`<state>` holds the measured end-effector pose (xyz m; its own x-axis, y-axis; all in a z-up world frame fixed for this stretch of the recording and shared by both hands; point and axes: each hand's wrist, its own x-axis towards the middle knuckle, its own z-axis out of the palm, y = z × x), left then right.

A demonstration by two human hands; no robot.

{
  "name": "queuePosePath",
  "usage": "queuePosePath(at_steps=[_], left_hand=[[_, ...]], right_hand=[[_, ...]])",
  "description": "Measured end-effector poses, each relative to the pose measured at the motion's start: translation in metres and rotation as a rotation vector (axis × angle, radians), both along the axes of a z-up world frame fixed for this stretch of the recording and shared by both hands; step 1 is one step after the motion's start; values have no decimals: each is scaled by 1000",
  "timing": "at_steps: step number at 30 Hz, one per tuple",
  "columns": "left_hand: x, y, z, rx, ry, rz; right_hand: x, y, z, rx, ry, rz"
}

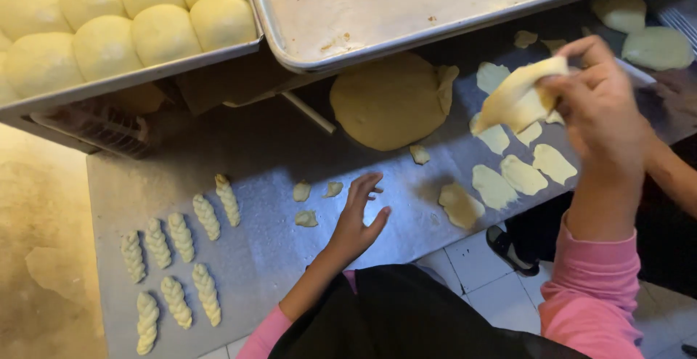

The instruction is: Braiding strips of dough into loaves and placing them on a tray.

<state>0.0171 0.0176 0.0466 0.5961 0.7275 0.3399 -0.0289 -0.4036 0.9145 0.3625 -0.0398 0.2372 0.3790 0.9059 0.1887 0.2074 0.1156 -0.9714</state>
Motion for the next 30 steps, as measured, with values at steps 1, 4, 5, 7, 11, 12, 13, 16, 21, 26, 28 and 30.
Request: queuePosePath(at_steps=[1,4,5,7,11,12,13,16,21,26,28,30], left_hand=[[3,-3,19,-7,0,11],[5,-14,65,164,-40,76],[5,-17,71,287,-81,79],[0,-24,61,405,-113,92],[-13,-29,14,181,86,-1],[-20,-33,5,169,159,32],[-23,-34,4,169,161,31],[-32,-39,0,93,323,31],[-36,-40,-23,-57,274,102],[-41,-38,-9,2,183,-49],[-40,-38,-6,81,160,-217],[-35,-41,-14,59,188,-335]], right_hand=[[-10,3,-18,-7,0,11],[-53,14,-66,-177,189,240],[-73,17,-76,-287,263,315],[-104,18,-103,-407,338,399],[-130,14,-141,-546,214,584],[-135,10,-146,-633,177,629],[-136,9,-155,-633,178,628],[-139,-1,-181,-728,-33,718],[-168,-10,-144,-565,131,888],[-162,-19,-217,-546,-6,616],[-159,-20,-229,-571,-9,612],[-159,-22,-238,-626,166,611]])
